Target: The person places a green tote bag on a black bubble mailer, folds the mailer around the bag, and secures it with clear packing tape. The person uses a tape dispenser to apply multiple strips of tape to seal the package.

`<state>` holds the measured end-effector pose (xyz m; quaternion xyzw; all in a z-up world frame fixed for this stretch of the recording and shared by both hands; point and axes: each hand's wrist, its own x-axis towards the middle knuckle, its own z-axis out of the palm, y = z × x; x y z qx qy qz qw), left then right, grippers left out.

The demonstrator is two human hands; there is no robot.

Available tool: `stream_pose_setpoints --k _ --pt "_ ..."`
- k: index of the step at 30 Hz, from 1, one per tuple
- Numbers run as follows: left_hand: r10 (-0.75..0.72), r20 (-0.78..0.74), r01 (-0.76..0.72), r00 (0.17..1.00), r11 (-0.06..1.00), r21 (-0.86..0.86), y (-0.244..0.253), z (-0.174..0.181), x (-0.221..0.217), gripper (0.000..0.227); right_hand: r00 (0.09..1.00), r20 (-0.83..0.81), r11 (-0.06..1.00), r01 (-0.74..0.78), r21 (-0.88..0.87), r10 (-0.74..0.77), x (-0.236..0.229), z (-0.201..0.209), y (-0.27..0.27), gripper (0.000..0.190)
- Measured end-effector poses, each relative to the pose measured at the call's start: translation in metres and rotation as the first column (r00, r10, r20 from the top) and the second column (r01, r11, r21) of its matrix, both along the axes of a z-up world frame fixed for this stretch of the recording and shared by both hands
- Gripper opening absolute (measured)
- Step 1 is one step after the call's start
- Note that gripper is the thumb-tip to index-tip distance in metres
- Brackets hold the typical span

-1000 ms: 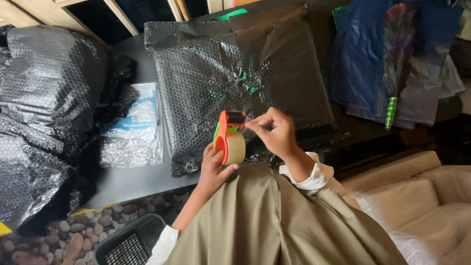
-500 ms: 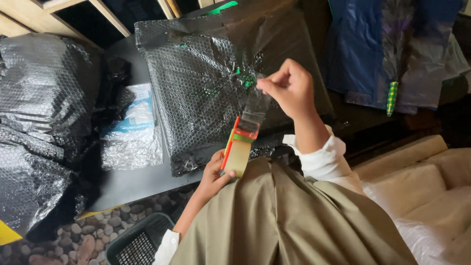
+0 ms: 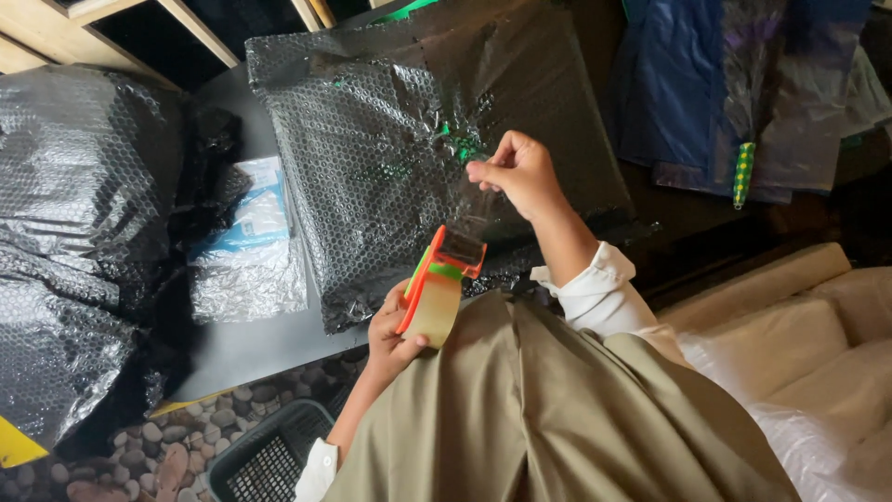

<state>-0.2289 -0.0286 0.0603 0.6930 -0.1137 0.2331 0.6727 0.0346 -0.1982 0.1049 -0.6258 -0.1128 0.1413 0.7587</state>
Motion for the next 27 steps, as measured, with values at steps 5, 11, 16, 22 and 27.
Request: stream_pose_setpoints --k 5,11,16,22,27 --pt "0.072 0.280 -0.113 0.957 0.985 0.133 0.017 -0.020 -0.006 0.055 0.934 -0.337 0.991 -0.092 0.096 0.120 -0.031 -0.021 0.023 0.036" --pt "0.174 0.454 -0.284 0.874 0.941 0.186 0.023 -0.020 -0.023 0.050 0.843 -0.473 0.965 -0.255 0.065 0.255 -0.087 -0.056 0.048 0.028" --pt "0.354 0.569 -0.518 0.742 0.842 0.152 0.053 -0.012 -0.045 0.049 0.885 -0.417 0.965 -0.254 -0.059 0.208 -0.131 -0.130 0.059 0.034" --pt "0.632 0.514 -0.795 0.581 0.303 0.526 0.161 -0.040 -0.103 0.039 0.863 -0.339 0.871 -0.203 0.447 0.375 -0.097 -0.092 0.052 0.025" --pt "0.726 0.418 -0.660 0.545 0.065 0.748 0.242 -0.155 -0.168 0.044 0.918 -0.213 0.852 -0.198 0.485 0.335 -0.082 -0.037 0.026 0.019"
